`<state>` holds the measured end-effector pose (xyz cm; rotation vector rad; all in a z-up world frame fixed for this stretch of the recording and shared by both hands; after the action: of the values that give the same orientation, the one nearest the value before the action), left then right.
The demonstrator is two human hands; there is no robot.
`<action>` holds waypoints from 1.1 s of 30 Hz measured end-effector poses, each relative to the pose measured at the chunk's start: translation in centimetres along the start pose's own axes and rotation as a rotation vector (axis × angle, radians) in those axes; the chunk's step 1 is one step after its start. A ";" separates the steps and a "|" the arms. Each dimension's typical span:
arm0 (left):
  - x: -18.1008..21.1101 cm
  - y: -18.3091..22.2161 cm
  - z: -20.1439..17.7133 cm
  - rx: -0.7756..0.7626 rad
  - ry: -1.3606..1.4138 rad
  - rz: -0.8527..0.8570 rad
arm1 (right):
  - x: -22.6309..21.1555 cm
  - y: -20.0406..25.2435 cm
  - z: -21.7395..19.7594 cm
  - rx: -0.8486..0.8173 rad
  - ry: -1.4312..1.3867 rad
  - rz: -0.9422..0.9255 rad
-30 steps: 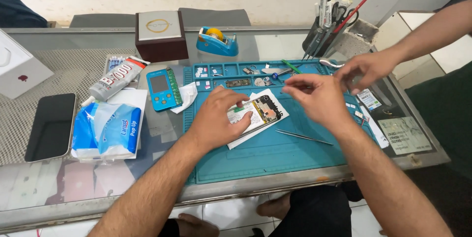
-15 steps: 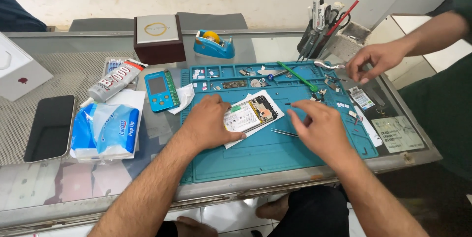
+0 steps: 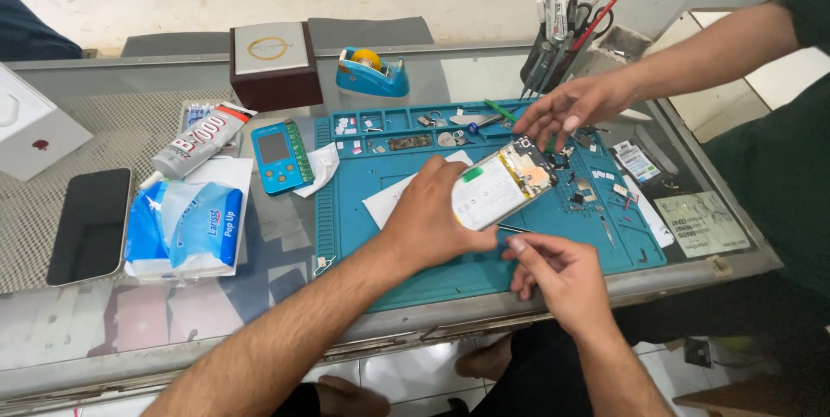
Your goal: Disassembling and inspecting the internal components of a smartphone at a repair bench.
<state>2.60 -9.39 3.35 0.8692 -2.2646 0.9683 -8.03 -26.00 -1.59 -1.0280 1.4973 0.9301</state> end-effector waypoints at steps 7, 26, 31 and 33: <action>1.8 -2.2 1.5 -0.071 -0.028 -0.080 | 1.8 -0.8 -0.4 -0.007 -0.157 -0.080; 4.7 -3.5 2.7 -0.089 -0.052 -0.108 | 1.8 0.8 -0.5 0.031 -0.092 -0.232; 5.3 -3.9 2.2 -0.131 -0.050 -0.113 | 1.5 0.8 -0.4 0.033 -0.059 -0.216; 6.1 -3.3 -0.2 -0.170 -0.034 -0.182 | 1.4 0.9 -0.4 0.036 -0.060 -0.211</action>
<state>1.02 -13.18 9.00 1.0027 -2.2127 0.6746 -9.13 -26.25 -2.88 -1.0985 1.3234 0.7750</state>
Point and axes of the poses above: each hand's wrist, its own y-axis away from the middle knuckle, its own z-axis out of the palm, x = y × z, the point moved 8 cm from there along -y, towards the middle knuckle, and after that the axes turned 6 degrees about z, right-handed, at the moved point
